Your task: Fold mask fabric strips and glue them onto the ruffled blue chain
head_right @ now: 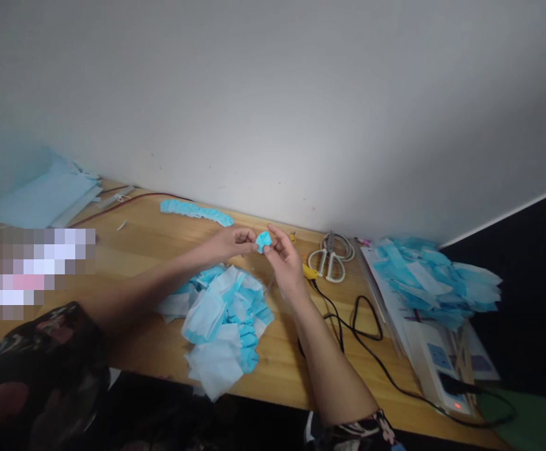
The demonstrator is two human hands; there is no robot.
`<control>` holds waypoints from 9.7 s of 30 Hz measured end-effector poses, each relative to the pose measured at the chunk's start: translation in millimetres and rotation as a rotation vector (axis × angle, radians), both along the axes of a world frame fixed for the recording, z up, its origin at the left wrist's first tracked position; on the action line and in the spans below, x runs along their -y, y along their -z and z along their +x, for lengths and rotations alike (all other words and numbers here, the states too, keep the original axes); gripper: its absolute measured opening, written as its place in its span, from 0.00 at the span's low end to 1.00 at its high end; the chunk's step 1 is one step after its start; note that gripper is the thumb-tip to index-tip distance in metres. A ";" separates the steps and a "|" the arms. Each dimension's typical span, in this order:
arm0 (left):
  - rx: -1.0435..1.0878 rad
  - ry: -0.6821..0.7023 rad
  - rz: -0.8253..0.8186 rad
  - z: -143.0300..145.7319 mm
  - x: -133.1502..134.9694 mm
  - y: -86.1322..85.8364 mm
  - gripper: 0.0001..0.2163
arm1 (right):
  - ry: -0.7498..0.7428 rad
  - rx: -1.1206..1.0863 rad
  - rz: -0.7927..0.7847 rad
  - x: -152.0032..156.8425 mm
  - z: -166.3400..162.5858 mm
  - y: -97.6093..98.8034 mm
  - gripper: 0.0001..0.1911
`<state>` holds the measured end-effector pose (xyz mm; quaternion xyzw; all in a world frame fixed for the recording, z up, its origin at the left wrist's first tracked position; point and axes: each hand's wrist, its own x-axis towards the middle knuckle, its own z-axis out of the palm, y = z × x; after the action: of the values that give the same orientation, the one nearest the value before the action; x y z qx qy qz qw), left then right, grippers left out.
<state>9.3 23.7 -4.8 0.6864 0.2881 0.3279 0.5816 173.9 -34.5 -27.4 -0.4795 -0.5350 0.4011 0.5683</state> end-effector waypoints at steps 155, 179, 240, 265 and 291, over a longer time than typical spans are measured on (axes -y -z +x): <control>0.072 0.026 -0.065 -3.6 -14.9 11.8 0.17 | 0.114 0.070 0.090 -4.0 3.4 5.1 0.17; -0.016 -0.048 0.056 -3.3 -17.4 17.2 0.08 | 0.133 0.159 0.097 -0.3 3.3 -1.3 0.09; 0.034 -0.556 0.119 -49.4 -89.9 68.4 0.05 | 0.176 0.552 -0.202 -17.9 81.2 -15.9 0.18; -0.097 -0.635 0.168 -47.4 -91.9 74.2 0.05 | -0.170 0.093 -0.335 -62.5 -4.7 17.9 0.23; -0.048 -0.638 0.197 -45.8 -94.6 78.9 0.05 | -0.144 0.293 -0.252 -63.5 -9.7 29.0 0.26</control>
<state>-36.4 118.4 -83.7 0.6222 0.4688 0.5035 0.3736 164.2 29.0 -56.5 -0.5607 -0.5905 0.4304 0.3896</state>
